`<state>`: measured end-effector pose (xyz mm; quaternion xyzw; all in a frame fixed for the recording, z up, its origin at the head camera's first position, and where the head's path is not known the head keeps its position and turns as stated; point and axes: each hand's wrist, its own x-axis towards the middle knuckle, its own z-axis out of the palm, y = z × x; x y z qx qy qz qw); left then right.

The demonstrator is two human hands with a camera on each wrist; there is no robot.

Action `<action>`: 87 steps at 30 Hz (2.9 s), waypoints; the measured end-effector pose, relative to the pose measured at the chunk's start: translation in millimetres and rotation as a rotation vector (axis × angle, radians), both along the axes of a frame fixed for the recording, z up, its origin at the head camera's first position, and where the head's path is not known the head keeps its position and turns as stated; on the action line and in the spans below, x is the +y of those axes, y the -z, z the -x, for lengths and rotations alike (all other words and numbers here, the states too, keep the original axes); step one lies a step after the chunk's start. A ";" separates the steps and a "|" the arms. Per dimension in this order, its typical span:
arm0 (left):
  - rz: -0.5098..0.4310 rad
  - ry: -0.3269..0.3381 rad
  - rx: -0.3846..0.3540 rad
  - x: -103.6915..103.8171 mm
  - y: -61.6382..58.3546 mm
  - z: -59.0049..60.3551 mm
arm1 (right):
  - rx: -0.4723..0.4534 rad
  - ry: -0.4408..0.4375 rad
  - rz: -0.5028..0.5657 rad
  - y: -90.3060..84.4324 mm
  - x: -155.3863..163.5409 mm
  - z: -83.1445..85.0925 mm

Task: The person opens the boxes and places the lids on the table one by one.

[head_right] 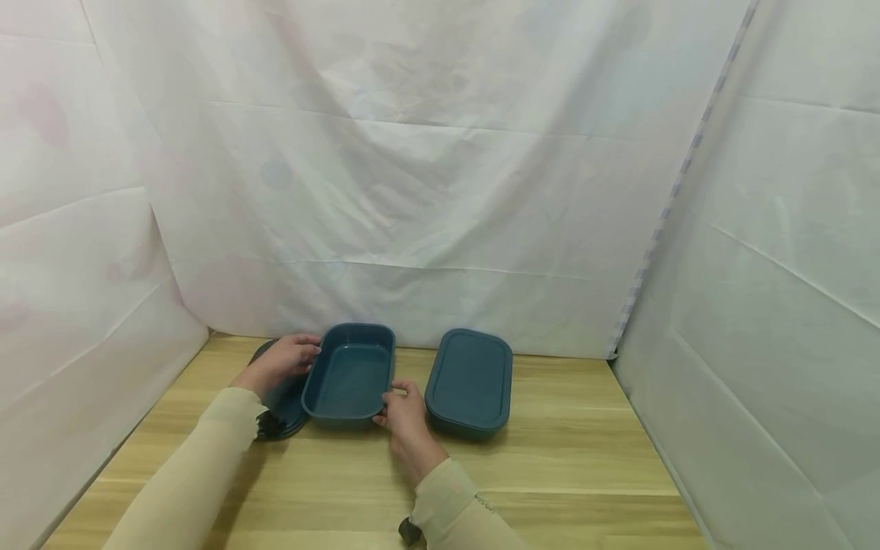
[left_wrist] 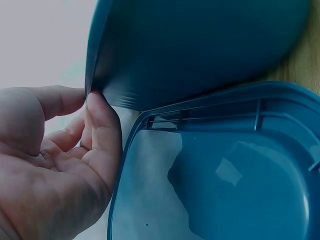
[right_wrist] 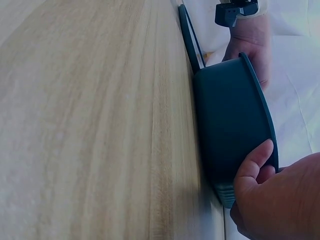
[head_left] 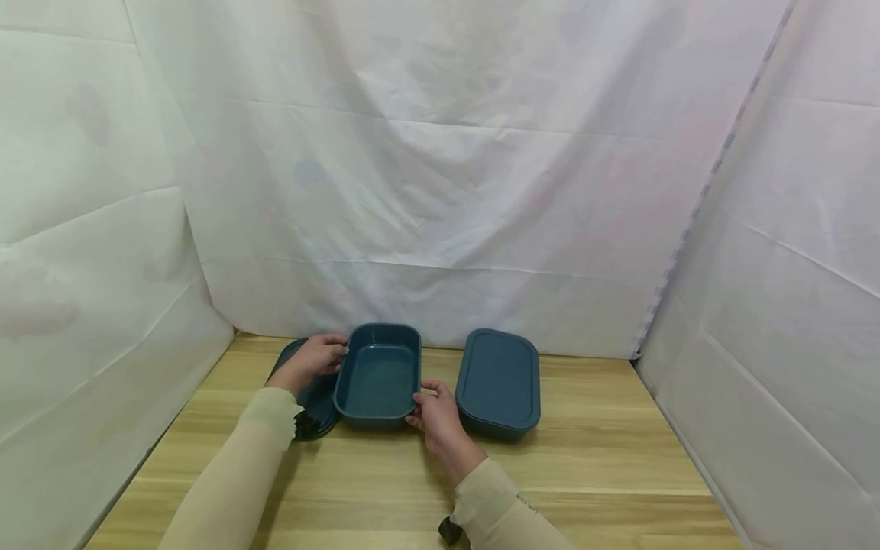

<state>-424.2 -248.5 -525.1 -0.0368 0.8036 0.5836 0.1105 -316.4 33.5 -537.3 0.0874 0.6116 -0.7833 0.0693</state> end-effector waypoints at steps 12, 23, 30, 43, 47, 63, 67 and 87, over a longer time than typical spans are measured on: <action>-0.005 -0.007 -0.010 0.6 -1.8 -1.4 | 0.001 0.001 0.006 3.7 1.0 3.1; 0.016 -0.002 -0.001 1.6 -3.8 -3.8 | 0.008 -0.018 -0.011 3.0 2.2 1.3; 0.044 -0.028 0.031 7.2 -3.8 -3.8 | -0.012 -0.043 -0.048 -1.4 9.7 0.8; 0.057 -0.091 0.030 7.7 -4.5 -4.5 | -0.015 -0.168 -0.141 -3.3 23.5 -17.2; 0.138 -0.113 0.109 7.7 -11.0 -9.5 | 0.015 -0.257 -0.230 -8.9 39.0 -33.9; 0.101 0.031 0.358 72.6 -53.1 -65.7 | 0.198 -0.434 -0.397 -45.5 123.2 -56.7; 0.098 0.100 0.371 92.4 -55.8 -79.7 | 0.211 -0.375 -0.413 -51.8 147.4 -52.5; 0.035 0.360 0.327 170.7 -33.8 -122.8 | 0.143 -0.180 -0.499 -59.9 209.0 -44.4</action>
